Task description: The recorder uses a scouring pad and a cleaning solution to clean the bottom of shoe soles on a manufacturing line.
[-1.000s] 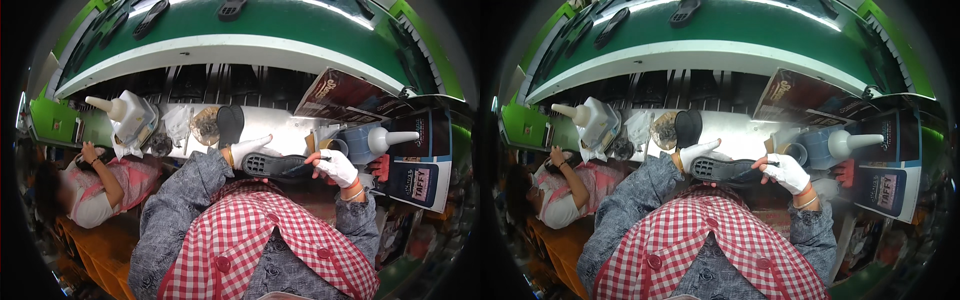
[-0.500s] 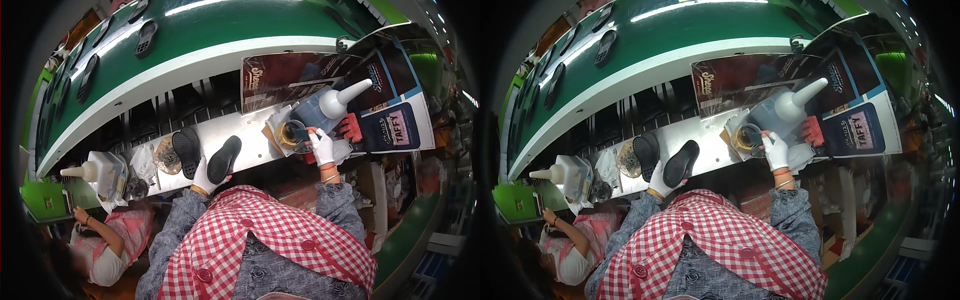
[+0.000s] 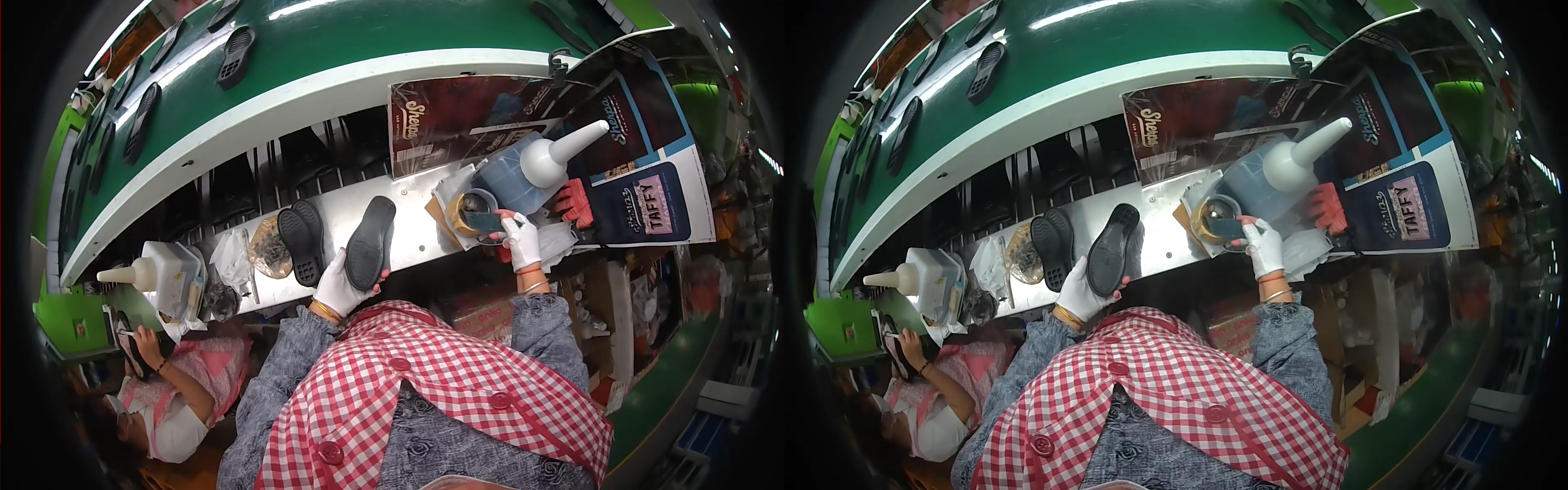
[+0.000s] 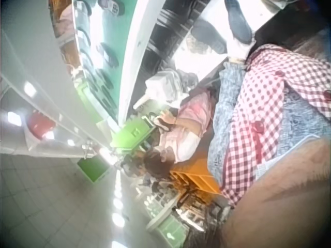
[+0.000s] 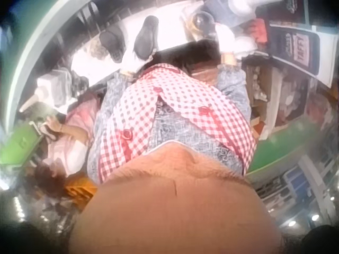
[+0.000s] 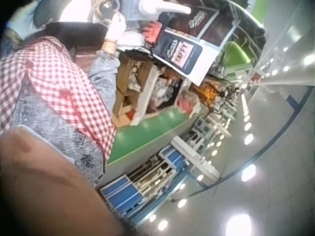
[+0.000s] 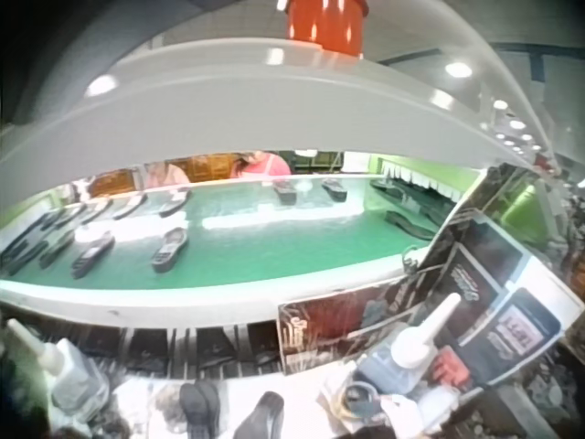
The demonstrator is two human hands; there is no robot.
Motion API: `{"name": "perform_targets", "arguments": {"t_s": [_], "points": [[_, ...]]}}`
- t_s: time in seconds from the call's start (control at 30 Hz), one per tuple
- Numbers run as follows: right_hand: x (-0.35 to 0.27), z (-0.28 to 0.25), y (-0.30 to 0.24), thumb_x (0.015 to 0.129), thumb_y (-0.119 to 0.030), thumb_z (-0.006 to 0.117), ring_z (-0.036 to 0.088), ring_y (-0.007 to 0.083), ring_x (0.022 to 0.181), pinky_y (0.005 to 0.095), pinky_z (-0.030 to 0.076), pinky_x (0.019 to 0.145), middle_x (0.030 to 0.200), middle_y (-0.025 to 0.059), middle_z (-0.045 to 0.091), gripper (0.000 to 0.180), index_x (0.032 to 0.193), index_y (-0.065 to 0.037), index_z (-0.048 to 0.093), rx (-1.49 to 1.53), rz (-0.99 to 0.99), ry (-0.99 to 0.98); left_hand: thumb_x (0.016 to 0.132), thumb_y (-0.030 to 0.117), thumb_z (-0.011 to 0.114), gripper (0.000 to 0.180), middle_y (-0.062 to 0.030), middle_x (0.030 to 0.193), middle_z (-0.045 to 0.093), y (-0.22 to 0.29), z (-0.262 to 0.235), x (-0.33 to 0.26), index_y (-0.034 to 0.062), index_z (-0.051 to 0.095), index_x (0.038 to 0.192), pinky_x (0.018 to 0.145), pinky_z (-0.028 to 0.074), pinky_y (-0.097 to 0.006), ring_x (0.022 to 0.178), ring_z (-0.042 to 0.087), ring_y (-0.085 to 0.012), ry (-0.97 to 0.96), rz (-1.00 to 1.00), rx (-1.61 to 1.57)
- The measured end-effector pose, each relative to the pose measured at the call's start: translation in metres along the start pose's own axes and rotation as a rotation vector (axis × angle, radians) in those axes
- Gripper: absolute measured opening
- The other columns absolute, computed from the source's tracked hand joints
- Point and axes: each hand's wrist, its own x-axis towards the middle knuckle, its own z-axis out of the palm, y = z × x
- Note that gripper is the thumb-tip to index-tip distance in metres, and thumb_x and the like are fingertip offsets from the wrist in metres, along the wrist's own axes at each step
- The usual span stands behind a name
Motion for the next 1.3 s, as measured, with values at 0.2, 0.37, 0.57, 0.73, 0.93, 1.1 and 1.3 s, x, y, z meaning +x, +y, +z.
{"name": "perform_targets", "arguments": {"t_s": [0.2, 0.37, 0.57, 0.73, 0.93, 1.1, 1.3], "points": [[-0.046, 0.060, -0.059, 0.095, -0.018, 0.052, 0.062, 0.0104, 0.058, 0.0170, 0.041, 0.044, 0.083, 0.0064, 0.065, 0.022, 0.103, 0.000, 0.061, 0.257, -0.094, -0.136, 0.096, 0.048, 0.040, 0.055, -0.0196, 0.124, 0.053, 0.009, 0.048, -0.005, 0.0068, 0.043, 0.133, 0.080, 0.052, -0.048, 0.109, 0.055, -0.0400, -0.164, 0.120, -0.152], [-0.088, 0.121, -0.103, 0.096, -0.012, 0.049, 0.063, 0.0111, 0.063, 0.0187, 0.045, 0.052, 0.081, 0.0062, 0.065, 0.019, 0.105, 0.000, 0.061, 0.312, -0.223, -0.283, 0.092, 0.047, 0.049, 0.060, -0.0242, 0.128, 0.049, 0.012, 0.077, -0.019, 0.0032, 0.042, 0.133, 0.092, 0.046, -0.054, 0.119, 0.048, -0.0445, -0.268, 0.229, -0.100], [-0.102, 0.147, -0.111, 0.095, -0.010, 0.050, 0.065, 0.0122, 0.067, 0.0185, 0.048, 0.054, 0.086, 0.0075, 0.066, 0.021, 0.109, 0.001, 0.060, 0.299, -0.267, -0.370, 0.090, 0.045, 0.054, 0.061, -0.0220, 0.133, 0.047, 0.012, 0.098, -0.036, 0.0053, 0.042, 0.134, 0.097, 0.042, -0.054, 0.120, 0.048, -0.0393, -0.313, 0.281, -0.108], [-0.107, 0.155, -0.114, 0.095, -0.010, 0.051, 0.066, 0.0133, 0.070, 0.0212, 0.053, 0.059, 0.090, 0.0101, 0.066, 0.020, 0.109, 0.002, 0.060, 0.316, -0.221, -0.375, 0.088, 0.045, 0.058, 0.059, -0.0177, 0.131, 0.049, 0.011, 0.102, -0.042, 0.0072, 0.045, 0.132, 0.098, 0.042, -0.055, 0.118, 0.051, -0.0349, -0.343, 0.295, -0.085], [-0.106, 0.159, -0.115, 0.095, -0.009, 0.053, 0.065, 0.0125, 0.069, 0.0221, 0.053, 0.055, 0.090, 0.0081, 0.064, 0.019, 0.107, 0.002, 0.061, 0.304, -0.317, -0.336, 0.085, 0.046, 0.062, 0.072, -0.0193, 0.133, 0.046, 0.010, 0.102, -0.044, 0.0040, 0.036, 0.138, 0.100, 0.041, -0.052, 0.124, 0.044, -0.0405, -0.330, 0.334, 0.035], [-0.095, 0.157, -0.118, 0.094, -0.009, 0.054, 0.064, 0.0108, 0.069, 0.0202, 0.049, 0.050, 0.088, 0.0062, 0.064, 0.017, 0.106, 0.000, 0.063, 0.283, -0.398, -0.307, 0.083, 0.046, 0.066, 0.076, -0.0176, 0.133, 0.047, 0.011, 0.106, -0.047, 0.0049, 0.035, 0.139, 0.099, 0.042, -0.051, 0.122, 0.047, -0.0397, -0.327, 0.333, 0.093], [-0.091, 0.153, -0.138, 0.095, -0.009, 0.050, 0.064, 0.0101, 0.068, 0.0181, 0.047, 0.055, 0.087, 0.0067, 0.065, 0.017, 0.103, 0.001, 0.062, 0.281, -0.371, -0.328, 0.083, 0.045, 0.066, 0.076, -0.0165, 0.133, 0.046, 0.011, 0.101, -0.052, 0.0053, 0.034, 0.139, 0.098, 0.043, -0.050, 0.120, 0.048, -0.0402, -0.344, 0.296, 0.140]]}}
